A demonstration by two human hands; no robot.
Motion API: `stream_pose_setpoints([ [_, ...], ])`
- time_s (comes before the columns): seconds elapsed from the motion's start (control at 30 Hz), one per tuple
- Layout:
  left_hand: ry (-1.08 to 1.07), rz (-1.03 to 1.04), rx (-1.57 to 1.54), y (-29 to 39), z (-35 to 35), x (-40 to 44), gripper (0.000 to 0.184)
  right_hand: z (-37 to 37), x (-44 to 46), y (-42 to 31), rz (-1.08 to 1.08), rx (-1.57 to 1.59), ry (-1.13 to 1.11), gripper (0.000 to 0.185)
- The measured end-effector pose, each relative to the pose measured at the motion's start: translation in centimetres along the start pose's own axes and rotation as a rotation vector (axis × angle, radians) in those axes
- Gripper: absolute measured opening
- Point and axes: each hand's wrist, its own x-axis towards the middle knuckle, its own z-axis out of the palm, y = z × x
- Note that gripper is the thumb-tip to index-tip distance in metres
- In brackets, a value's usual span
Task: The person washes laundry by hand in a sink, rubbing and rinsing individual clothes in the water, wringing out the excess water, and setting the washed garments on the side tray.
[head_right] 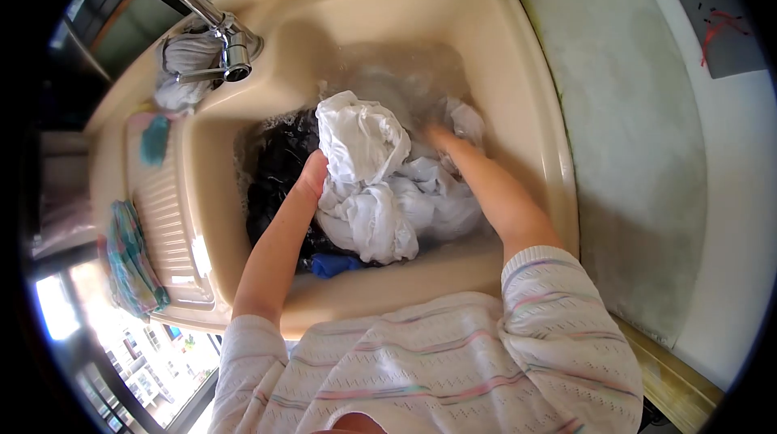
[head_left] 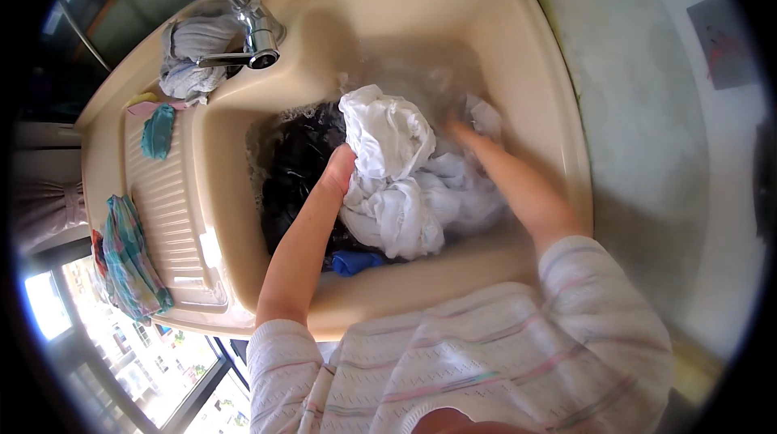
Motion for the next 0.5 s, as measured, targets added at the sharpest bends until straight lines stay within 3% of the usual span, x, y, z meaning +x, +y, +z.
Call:
stream_pose_setpoints([
  [0.17,0.045,0.052,0.084,0.2,0.4,0.0,0.032,0.4,-6.4,-1.2,0.292,0.616,-0.136,0.047],
  [0.27,0.020,0.046,0.073,0.2,0.1,0.6,0.031,1.3,-8.4,-1.7,0.350,0.687,-0.105,0.048],
  [0.33,0.065,0.076,0.161,0.0,-0.3,1.1,0.031,1.6,-8.8,-2.0,0.332,0.581,-0.080,0.049],
  [0.4,0.191,0.157,0.374,0.8,3.0,-1.1,0.031,1.6,-8.7,-1.4,0.242,0.282,-0.063,0.048],
  [0.5,0.149,0.256,0.515,1.5,5.5,-2.5,0.029,1.2,-8.8,-1.9,0.104,-0.161,-0.094,0.046],
])
